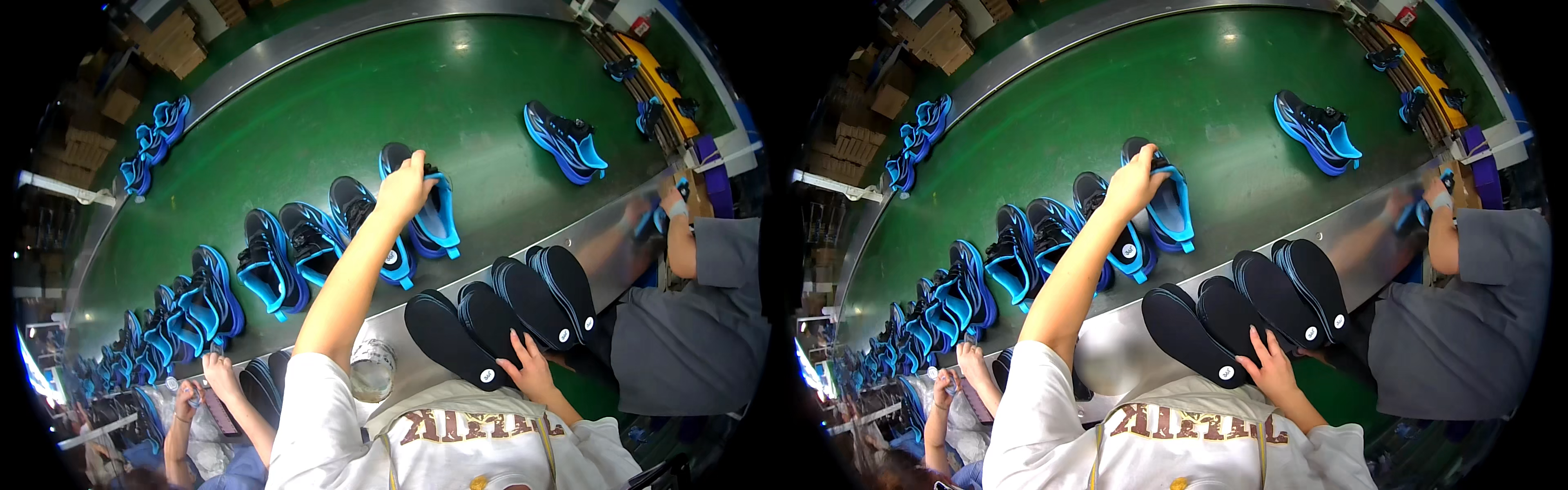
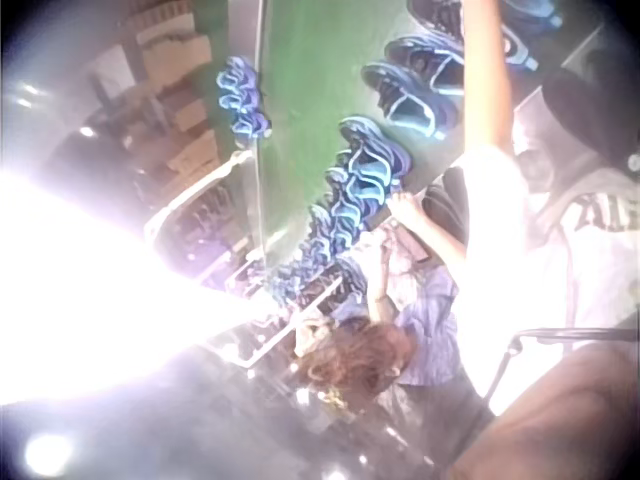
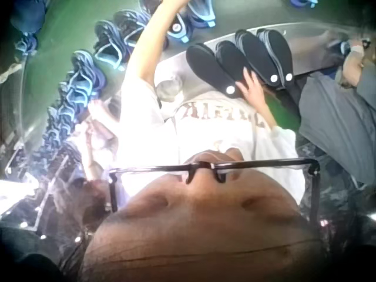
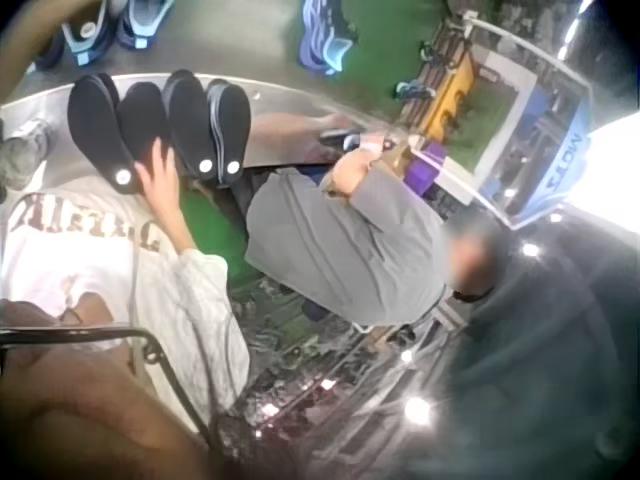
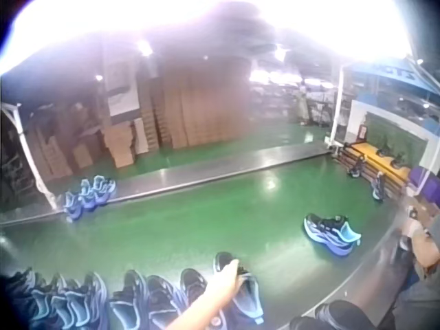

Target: The person picks up insoles one at a time and slides them into the interior of shoes moving along a conveyor belt, then moves to a storage rack and uses a handheld scanner on a stack of insoles.

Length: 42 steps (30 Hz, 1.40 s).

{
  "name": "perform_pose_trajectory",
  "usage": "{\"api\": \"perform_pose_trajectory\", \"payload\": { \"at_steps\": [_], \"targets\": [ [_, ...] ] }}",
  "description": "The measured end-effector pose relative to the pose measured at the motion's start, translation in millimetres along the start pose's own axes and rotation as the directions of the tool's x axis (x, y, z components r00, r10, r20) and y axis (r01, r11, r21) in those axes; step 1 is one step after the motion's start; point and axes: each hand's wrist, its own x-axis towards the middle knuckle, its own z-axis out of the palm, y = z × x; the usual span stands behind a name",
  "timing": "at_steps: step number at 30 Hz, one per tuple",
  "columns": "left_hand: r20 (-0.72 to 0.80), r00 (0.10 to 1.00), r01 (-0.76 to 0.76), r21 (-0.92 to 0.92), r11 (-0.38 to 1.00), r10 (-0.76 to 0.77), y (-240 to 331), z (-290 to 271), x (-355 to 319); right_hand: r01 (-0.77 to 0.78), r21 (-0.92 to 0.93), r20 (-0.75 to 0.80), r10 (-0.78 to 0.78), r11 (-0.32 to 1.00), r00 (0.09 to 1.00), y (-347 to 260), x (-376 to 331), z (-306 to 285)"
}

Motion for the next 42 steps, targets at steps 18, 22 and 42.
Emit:
{"api": "perform_pose_trajectory", "payload": {
  "at_steps": [18, 22, 42],
  "targets": [
    [-0.074, 0.959, 0.215, -0.433, 0.875, -0.272, 7, 20, -6, 0.143, 0.076, 0.279, -0.159, 0.987, 0.947, -63, 198, -124],
    [0.041, 0.973, 0.22, -0.466, 0.857, -0.228, -6, 20, -2, 0.274, -0.213, 0.292, -0.206, 0.938, 0.934, -62, 263, -57],
    [0.111, 0.916, 0.372, -0.596, 0.712, -0.385, 3, 19, -10, 0.478, -0.362, 0.381, -0.341, 0.8, 0.86, -48, 271, -42]
  ]
}}
